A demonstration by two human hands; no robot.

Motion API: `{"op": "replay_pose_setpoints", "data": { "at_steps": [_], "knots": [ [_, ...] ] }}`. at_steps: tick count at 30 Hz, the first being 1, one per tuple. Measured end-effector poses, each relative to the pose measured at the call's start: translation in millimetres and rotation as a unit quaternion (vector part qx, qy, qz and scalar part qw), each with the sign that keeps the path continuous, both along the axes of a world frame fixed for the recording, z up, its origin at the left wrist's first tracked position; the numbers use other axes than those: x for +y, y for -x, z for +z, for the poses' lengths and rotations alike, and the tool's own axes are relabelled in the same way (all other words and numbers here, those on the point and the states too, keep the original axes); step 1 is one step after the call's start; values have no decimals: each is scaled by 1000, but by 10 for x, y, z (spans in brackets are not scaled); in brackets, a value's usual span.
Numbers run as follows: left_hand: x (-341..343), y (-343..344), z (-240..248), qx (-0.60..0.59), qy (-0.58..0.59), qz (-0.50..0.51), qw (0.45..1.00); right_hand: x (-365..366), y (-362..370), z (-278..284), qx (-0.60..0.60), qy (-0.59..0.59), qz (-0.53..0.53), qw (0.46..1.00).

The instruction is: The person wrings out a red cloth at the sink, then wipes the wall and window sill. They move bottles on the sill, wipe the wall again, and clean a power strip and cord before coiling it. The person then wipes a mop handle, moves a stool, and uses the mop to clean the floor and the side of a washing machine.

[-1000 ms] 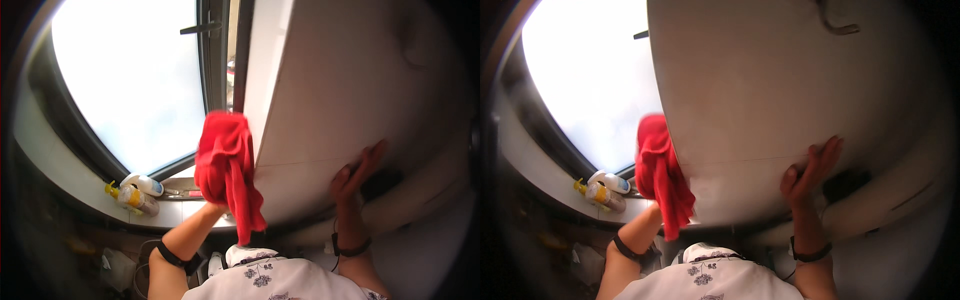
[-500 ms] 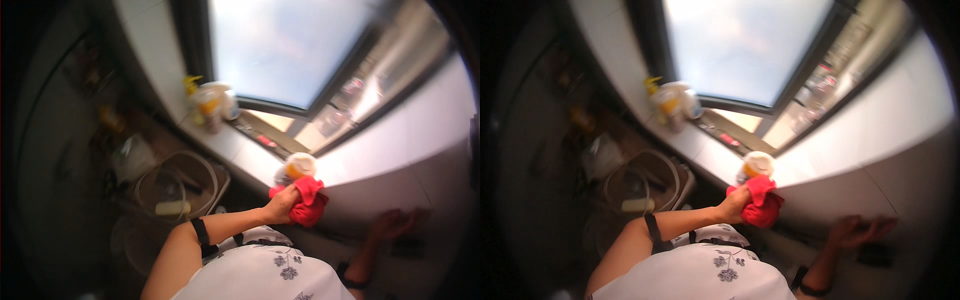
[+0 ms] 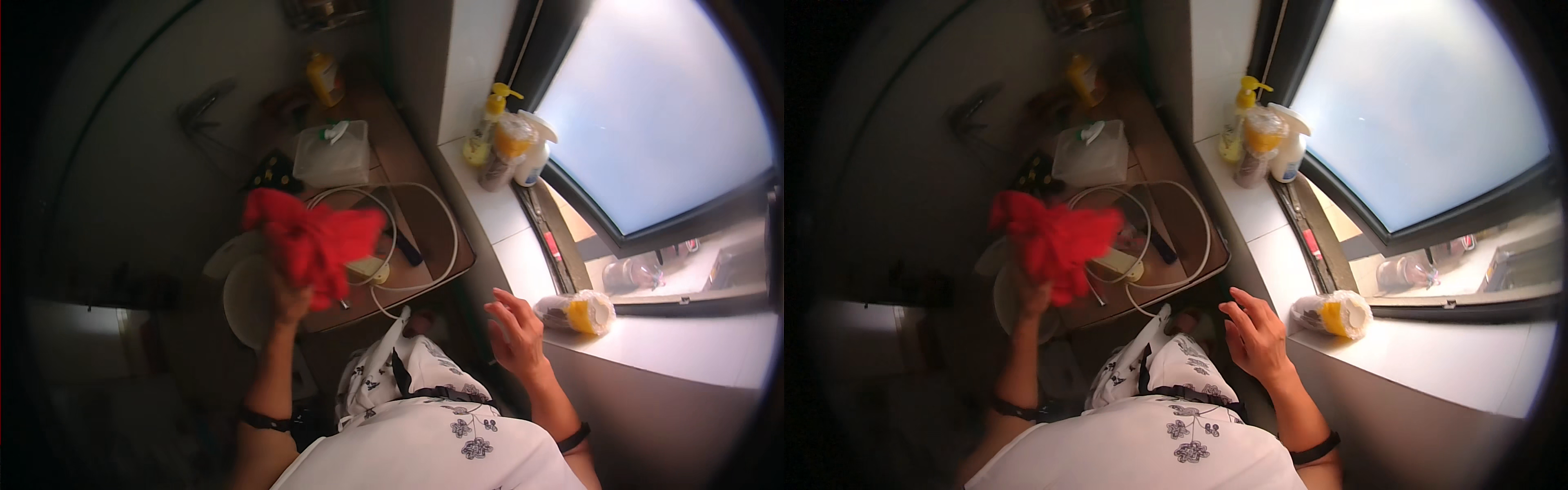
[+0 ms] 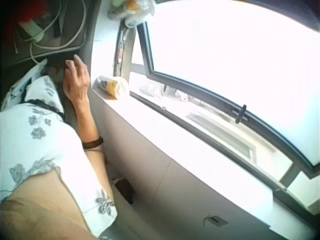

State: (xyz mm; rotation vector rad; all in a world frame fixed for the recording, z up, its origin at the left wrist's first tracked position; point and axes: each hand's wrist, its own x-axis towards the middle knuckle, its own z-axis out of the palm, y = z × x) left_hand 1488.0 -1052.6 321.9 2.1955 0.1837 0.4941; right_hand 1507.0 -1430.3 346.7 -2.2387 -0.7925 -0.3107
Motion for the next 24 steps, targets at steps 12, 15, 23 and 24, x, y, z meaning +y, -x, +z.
{"op": "replay_pose_setpoints", "data": {
  "at_steps": [12,15,23,24],
  "knots": [
    [734,932,-803,24,233,192,953,840,-347,-819,185,68,147,969],
    [347,849,-939,83,276,162,944,1085,-352,-883,381,15,168,909],
    [-920,163,-463,66,250,-273,927,1148,-93,-797,627,-446,56,636],
    [-855,121,-497,110,371,-268,882,1045,-102,-785,614,-462,61,637]
  ]
}}
